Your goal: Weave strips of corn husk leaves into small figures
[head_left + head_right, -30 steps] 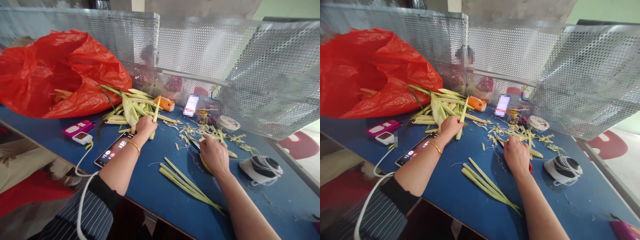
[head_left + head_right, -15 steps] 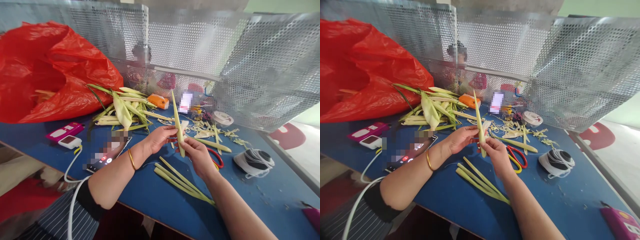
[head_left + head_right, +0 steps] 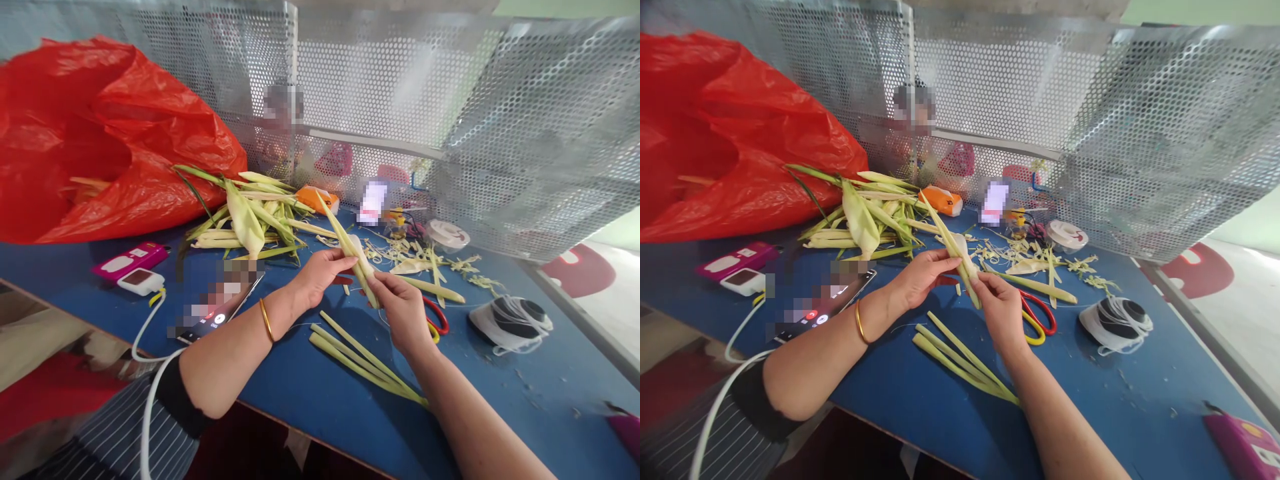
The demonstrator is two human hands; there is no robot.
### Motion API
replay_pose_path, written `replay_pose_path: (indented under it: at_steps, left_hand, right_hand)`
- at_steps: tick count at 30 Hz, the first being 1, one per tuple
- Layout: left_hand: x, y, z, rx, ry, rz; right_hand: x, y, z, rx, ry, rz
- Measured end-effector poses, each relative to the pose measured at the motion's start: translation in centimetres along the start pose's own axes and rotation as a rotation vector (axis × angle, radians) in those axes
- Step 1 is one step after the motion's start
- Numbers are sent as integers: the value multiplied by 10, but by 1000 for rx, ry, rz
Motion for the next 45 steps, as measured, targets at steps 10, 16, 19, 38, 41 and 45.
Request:
replay_pose_path:
  at_steps: [10,16,19,38,41,45]
  left_hand:
    - [0,-1,1,-25,69,-20]
    - [0,-5,1,-101,126,-1]
    - [-3,-6,-1,-134,172,12]
    - [-13,-3,-6,-117,199,-156]
    - [-3,-5,-1,-110,129,-192]
    - [1,-4,3,-82,138,-256]
  right_hand:
    - [-6,3,-1,17,183,-131]
    - [-8,-2,2,-66,253,-122]
    - [-8,-6,2,-118,213,-135]
    - [-45,-8,-39,-48,1,5]
    - [-50,-6,-44,-168,26,283]
    - [-44,-7,-34,-204,104,693]
Point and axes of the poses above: each hand's wrist, its own z-axis away from the middle knuckle, its own x-axis out of the palm, y = z × x, the point moved 4 cm from there along -z, towards the middle knuckle, and after that the axes turned 1 degree about y, right-handed, at the moved point
